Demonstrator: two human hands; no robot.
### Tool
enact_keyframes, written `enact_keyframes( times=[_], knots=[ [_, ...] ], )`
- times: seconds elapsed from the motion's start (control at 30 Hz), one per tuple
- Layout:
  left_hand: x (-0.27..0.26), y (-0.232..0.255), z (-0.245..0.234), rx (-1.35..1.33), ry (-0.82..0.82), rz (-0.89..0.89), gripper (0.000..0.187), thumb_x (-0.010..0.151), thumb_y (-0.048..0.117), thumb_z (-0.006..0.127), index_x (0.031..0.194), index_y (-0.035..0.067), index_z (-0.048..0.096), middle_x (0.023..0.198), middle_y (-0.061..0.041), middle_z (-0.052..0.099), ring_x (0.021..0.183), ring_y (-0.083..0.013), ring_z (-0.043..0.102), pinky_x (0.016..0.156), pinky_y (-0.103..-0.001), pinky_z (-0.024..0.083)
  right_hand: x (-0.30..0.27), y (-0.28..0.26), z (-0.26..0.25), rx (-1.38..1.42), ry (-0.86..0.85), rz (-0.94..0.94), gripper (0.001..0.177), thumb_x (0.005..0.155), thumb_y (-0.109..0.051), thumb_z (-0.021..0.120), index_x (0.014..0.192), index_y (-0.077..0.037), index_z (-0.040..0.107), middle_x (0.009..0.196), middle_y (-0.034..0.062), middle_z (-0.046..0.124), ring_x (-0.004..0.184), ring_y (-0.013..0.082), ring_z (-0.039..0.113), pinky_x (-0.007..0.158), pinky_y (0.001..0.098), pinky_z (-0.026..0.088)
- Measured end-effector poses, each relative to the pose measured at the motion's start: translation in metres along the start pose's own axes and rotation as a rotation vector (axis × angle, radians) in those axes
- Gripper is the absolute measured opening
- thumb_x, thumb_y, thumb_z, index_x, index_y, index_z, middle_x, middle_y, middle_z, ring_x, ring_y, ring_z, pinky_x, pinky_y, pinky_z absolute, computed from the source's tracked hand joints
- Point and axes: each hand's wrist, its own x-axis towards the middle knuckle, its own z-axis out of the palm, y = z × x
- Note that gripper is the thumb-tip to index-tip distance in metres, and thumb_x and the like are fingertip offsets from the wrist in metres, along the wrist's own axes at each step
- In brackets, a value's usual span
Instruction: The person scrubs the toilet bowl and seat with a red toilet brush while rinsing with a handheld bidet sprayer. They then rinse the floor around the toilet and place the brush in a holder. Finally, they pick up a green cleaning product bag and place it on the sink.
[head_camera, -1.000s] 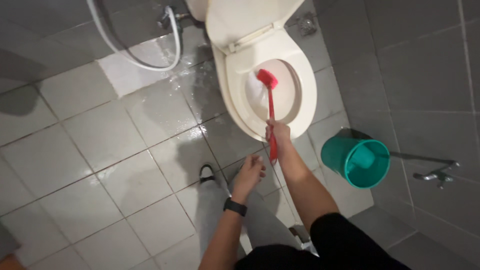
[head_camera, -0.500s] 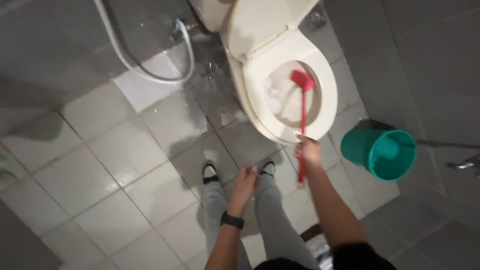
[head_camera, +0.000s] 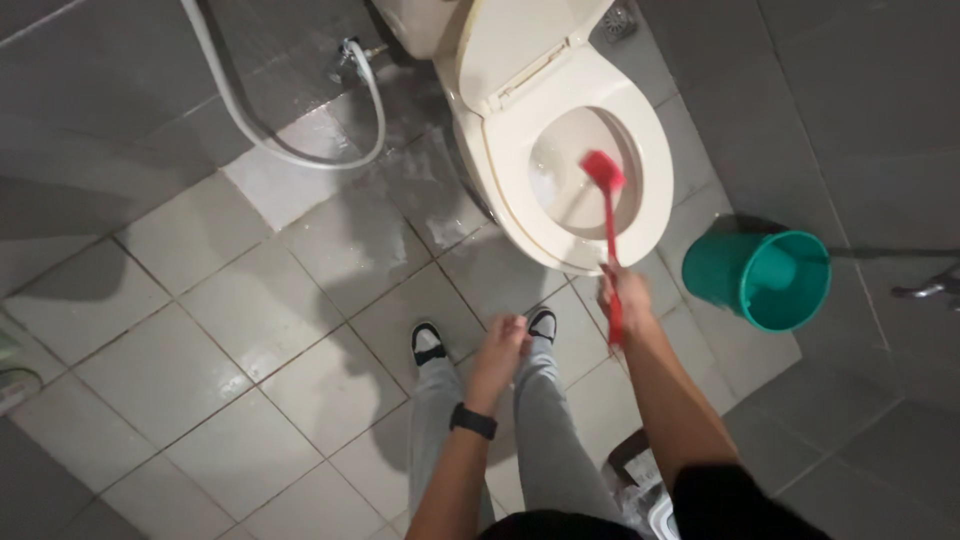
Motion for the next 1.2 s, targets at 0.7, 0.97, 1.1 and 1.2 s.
enact_keyframes(
  times=[0.7,0.97,1.1,1.2],
  knots=[
    [-0.028,0.055,0.025,0.271,0.094,0.18,0.029,0.101,0.027,0.064,0.12,0.006,0.063,0.095,-0.005,0.069,0.086,-0.0162,0.067,0.077,-0.03,0.053,0.02,0.02,0.012,0.084,-0.024,-0.018,0.032,0.105,-0.032,0.051,0.085,-0.008,0.057,0.049,-0.0013,0.041,0.037,0.0123,0.039,0.034,0.0276,0.029],
    [-0.049,0.165,0.1,0.729,-0.091,1.025,0.077,0.066,0.022,0.086,0.137,0.016,0.056,0.138,-0.021,0.058,0.124,-0.0393,0.055,0.101,-0.045,0.051,0.093,-0.023,-0.017,-0.083,-0.083,0.115,0.023,0.106,-0.022,0.048,0.097,-0.002,0.058,0.075,0.0055,0.061,0.055,0.0146,0.055,0.046,0.0289,0.045],
    [-0.029,0.169,0.13,0.822,-0.197,0.994,0.045,0.092,0.022,0.074,0.132,0.023,0.055,0.129,-0.008,0.069,0.123,-0.0304,0.068,0.096,-0.04,0.059,0.068,-0.041,-0.06,-0.161,-0.21,0.05,0.018,0.102,-0.019,0.053,0.108,-0.004,0.061,0.092,0.0104,0.066,0.073,0.0182,0.06,0.06,0.0309,0.05],
    [-0.002,0.172,0.151,0.808,-0.226,0.919,0.041,0.096,0.022,0.068,0.135,0.017,0.057,0.115,-0.015,0.072,0.098,-0.0362,0.073,0.078,-0.046,0.06,0.043,-0.067,-0.068,-0.397,-0.335,-0.336,0.023,0.097,-0.018,0.061,0.115,-0.003,0.062,0.104,0.0121,0.067,0.09,0.0207,0.063,0.075,0.0319,0.051]
  ],
)
